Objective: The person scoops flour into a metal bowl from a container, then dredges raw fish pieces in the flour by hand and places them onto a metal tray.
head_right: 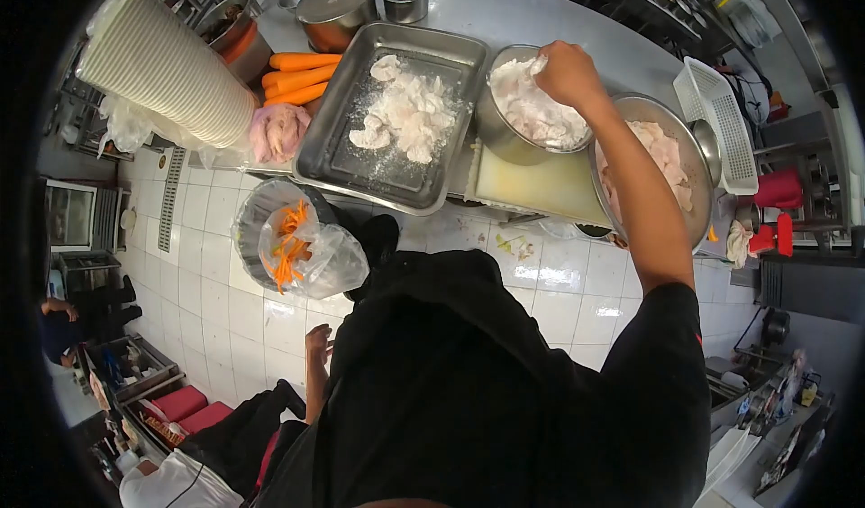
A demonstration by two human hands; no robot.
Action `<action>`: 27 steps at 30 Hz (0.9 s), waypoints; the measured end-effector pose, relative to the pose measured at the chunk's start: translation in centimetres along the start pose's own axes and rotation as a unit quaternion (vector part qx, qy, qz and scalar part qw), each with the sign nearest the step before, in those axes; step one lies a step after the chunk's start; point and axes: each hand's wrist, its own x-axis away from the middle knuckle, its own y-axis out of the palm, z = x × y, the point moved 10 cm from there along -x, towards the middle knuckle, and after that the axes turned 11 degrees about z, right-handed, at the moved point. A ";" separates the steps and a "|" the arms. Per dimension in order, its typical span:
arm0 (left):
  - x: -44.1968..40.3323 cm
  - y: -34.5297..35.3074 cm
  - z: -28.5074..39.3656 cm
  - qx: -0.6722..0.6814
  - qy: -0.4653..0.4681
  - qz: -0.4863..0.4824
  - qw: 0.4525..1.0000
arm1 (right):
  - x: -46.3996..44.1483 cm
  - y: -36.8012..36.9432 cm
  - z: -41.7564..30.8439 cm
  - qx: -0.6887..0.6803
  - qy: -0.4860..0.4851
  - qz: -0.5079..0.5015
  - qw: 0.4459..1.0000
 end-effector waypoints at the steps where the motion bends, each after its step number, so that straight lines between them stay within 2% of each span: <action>1: -0.1 0.1 0.0 0.002 0.000 0.000 1.000 | -0.2 -0.3 0.0 0.002 0.001 -0.005 1.000; 5: -0.8 0.3 0.1 0.013 0.004 0.000 1.000 | 0.7 1.7 0.0 -0.019 0.009 -0.093 0.995; 8: -1.0 0.6 0.7 0.013 0.014 -0.002 1.000 | 2.2 6.4 0.9 0.027 0.012 -0.118 0.993; 9: -1.0 0.7 1.0 0.010 0.018 -0.004 1.000 | 2.7 8.2 1.3 0.035 0.043 -0.150 0.987; 10: -0.9 0.8 1.1 0.009 0.019 -0.007 1.000 | 2.9 9.6 1.7 -0.021 0.048 -0.152 0.987; 12: -0.8 1.1 1.5 0.010 0.020 -0.010 1.000 | 2.2 9.9 2.6 -0.016 0.072 -0.126 0.989; 18: -0.8 0.6 0.1 0.024 0.014 -0.003 1.000 | 1.9 3.8 -1.2 0.076 -0.015 -0.020 0.997; 21: -0.2 0.9 -0.1 0.008 0.011 -0.004 1.000 | 3.4 7.8 -0.2 0.079 0.028 -0.032 0.996; 24: -0.4 0.9 -0.2 0.006 0.005 -0.008 1.000 | 2.6 9.2 1.5 0.057 0.047 -0.120 0.990; 25: -0.5 0.8 -0.2 0.009 0.007 -0.006 1.000 | 2.1 7.8 1.5 0.032 0.041 -0.054 0.997; 27: -0.3 0.5 -0.5 0.014 0.010 -0.008 1.000 | 1.6 5.6 0.4 0.042 -0.018 -0.028 0.999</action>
